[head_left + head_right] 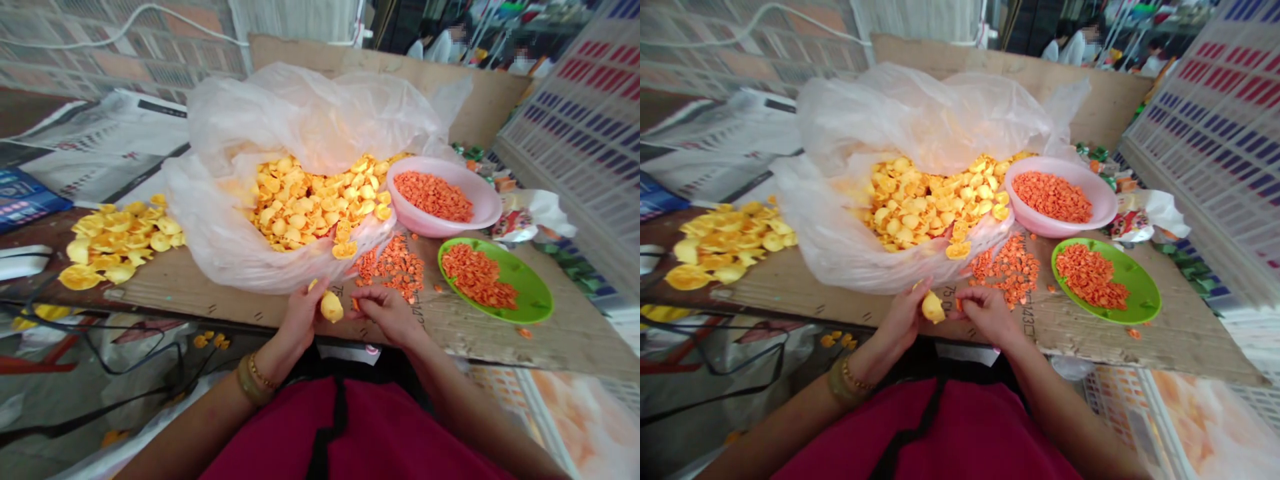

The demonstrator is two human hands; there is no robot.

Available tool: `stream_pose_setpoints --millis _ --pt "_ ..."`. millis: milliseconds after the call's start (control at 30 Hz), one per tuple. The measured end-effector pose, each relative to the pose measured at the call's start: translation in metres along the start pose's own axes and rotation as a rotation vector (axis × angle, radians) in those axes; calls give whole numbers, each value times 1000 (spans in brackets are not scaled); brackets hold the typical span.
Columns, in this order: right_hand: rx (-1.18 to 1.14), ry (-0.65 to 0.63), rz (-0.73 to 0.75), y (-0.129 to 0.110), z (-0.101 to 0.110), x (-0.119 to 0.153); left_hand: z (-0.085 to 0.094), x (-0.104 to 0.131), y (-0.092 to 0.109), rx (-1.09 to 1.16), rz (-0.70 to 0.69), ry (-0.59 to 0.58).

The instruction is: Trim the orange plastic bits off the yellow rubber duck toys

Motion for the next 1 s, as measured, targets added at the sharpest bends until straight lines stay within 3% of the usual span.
stream_pose_setpoints --millis 100,200,400,467,567,633,833,1000 --pt "135 3 116 -6 -19 -4 -5 3 1 6 -135 71" --pt "198 42 160 -7 -26 -9 -7 2 -3 90 -122 117" --pt "-346 -15 2 5 -27 -12 -15 -1 -7 227 4 55" --pt "-434 54 -25 12 -18 -14 -17 0 -7 248 45 19" --pt "-332 228 33 17 3 -14 -14 0 -9 215 111 30" --pt "-228 268 108 14 12 -11 -10 -3 -7 154 105 49" --pt "111 166 299 -8 9 1 -15 -6 -5 164 85 -94" --pt "84 109 216 -3 3 0 -13 -2 -8 166 120 -86"
Point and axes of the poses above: each hand's wrist, its own x-axis away from the middle knuckle, its own z-axis out of the back of the hand, y = z × x, the point moved 6 cm from there along -x, towards the middle knuckle, and after that the axes turned 10 degrees about x, right-handed, at the moved point
